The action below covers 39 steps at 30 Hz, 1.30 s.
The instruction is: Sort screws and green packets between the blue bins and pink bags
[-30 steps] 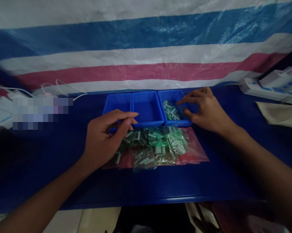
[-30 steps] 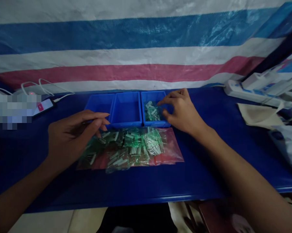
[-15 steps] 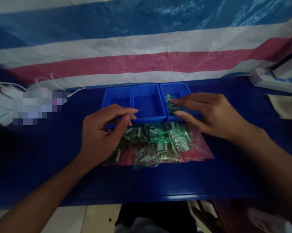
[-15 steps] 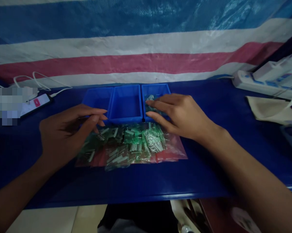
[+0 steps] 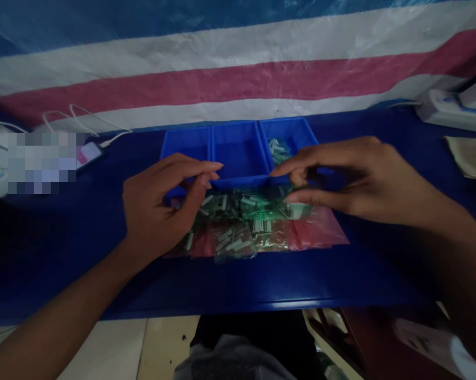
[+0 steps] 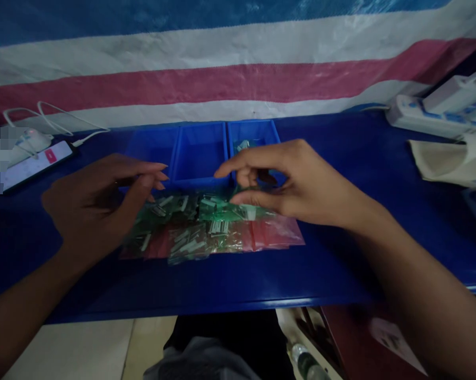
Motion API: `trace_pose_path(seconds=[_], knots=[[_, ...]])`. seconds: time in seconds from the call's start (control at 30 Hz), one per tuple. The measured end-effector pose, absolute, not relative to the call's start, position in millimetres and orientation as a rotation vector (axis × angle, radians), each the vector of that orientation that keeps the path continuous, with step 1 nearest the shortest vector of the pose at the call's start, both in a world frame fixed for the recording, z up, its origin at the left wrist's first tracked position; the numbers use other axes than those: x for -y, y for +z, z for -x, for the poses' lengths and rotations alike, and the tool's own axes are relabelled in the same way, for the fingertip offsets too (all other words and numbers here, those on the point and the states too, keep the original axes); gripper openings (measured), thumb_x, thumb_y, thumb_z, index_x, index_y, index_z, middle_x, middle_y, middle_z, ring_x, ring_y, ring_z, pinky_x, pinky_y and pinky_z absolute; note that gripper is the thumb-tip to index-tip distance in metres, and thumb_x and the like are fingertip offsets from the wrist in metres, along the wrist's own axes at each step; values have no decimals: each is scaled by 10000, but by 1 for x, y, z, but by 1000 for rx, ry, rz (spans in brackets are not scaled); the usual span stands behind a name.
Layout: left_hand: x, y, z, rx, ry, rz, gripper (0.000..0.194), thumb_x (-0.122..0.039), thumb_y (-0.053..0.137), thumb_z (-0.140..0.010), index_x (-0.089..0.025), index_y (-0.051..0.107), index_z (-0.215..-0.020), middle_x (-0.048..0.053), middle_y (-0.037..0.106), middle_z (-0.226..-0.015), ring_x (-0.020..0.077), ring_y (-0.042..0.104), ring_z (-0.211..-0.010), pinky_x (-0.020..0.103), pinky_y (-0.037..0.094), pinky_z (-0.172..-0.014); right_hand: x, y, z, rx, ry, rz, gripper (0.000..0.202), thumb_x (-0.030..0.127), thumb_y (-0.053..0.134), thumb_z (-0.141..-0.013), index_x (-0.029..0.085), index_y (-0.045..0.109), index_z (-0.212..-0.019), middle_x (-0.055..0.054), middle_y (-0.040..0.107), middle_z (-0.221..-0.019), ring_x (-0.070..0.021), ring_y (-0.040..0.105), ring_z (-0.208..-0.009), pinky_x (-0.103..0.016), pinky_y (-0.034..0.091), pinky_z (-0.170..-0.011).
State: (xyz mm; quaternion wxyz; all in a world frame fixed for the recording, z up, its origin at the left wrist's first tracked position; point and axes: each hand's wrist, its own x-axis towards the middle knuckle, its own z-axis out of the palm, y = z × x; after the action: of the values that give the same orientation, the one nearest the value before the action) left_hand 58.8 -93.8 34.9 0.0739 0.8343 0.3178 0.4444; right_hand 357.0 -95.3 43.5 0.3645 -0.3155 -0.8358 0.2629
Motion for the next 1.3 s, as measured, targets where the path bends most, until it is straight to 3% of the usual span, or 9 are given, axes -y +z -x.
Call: trace_pose_path(seconds=[0.17, 0.37, 0.53, 0.67, 0.87, 1.0, 1.13, 1.23, 1.3], knots=[[95, 36, -61, -605, 1355, -2973, 488, -146, 782, -956, -287, 694, -1415, 82, 770, -1333, 243, 749, -1099, 344, 646, -696, 112, 39, -327, 1623, 817, 854, 126, 289, 922, -864, 275, 804, -904, -10, 772, -1018, -158, 740, -843, -307, 664, -725], [103, 43, -59, -692, 1244, -2764, 335, -212, 774, -1000, -322, 753, -1316, 22, 809, -1241, 224, 781, -1041, 410, 682, -914, 126, 33, -310, 1648, 1094, 702, 251, 275, 907, -869, 317, 822, -1102, -22, 789, -1244, -235, 804, -1076, -404, 738, -889], [115, 38, -71, -873, 1350, -2242, 131, -255, 856, -945, -271, 822, -1071, 2, 807, -1056, 189, 787, -861, 318, 700, -727, 129, 32, -306, 1670, 850, 845, 179, 200, 885, -880, 326, 836, -997, 21, 817, -988, -203, 791, -877, -345, 696, -730], [117, 39, -73, -864, 1376, -2121, 349, -157, 765, -987, -299, 787, -1305, -1, 795, -1106, 144, 757, -739, 258, 682, -585, 131, 31, -307, 1577, 823, 964, 60, 306, 877, -912, 316, 819, -899, 22, 770, -811, -179, 699, -634, -358, 631, -583], [93, 37, -62, -559, 1453, -2786, 632, -35, 734, -951, -360, 663, -1488, 17, 667, -1532, 257, 718, -1274, 392, 703, -977, 132, 35, -313, 1612, 1055, 915, 219, 340, 766, -1001, 350, 805, -1217, 27, 713, -738, -201, 688, -639, -378, 604, -581], [90, 33, -60, -447, 1511, -2806, 374, -225, 768, -1015, -337, 753, -1371, 1, 803, -1302, 238, 756, -1154, 369, 688, -875, 135, 38, -311, 1597, 1190, 820, 304, 274, 732, -1031, 330, 748, -1330, 74, 635, -651, -142, 645, -568, -308, 580, -522], [101, 38, -64, -841, 1458, -2383, 100, -315, 773, -1021, -334, 868, -1048, -53, 798, -823, 164, 740, -765, 310, 645, -694, 132, 33, -313, 1794, 629, 835, 426, 218, 694, -1044, 426, 698, -1417, 19, 752, -1107, -168, 737, -842, -317, 663, -684], [109, 44, -69, -1015, 1354, -1953, 3, -276, 874, -921, -277, 873, -920, -62, 770, -757, 112, 681, -587, 241, 602, -554, 128, 27, -316, 2002, 158, 793, 585, 176, 737, -992, 480, 634, -1481, 31, 662, -1446, -236, 734, -1136, -373, 689, -858], [112, 44, -71, -962, 1261, -1768, 150, -238, 921, -859, -269, 872, -997, -59, 799, -779, 126, 709, -567, 235, 624, -541, 128, 26, -315, 2029, 65, 805, 480, 202, 752, -989, 444, 692, -1399, 22, 620, -1524, -274, 704, -1267, -405, 695, -902]])
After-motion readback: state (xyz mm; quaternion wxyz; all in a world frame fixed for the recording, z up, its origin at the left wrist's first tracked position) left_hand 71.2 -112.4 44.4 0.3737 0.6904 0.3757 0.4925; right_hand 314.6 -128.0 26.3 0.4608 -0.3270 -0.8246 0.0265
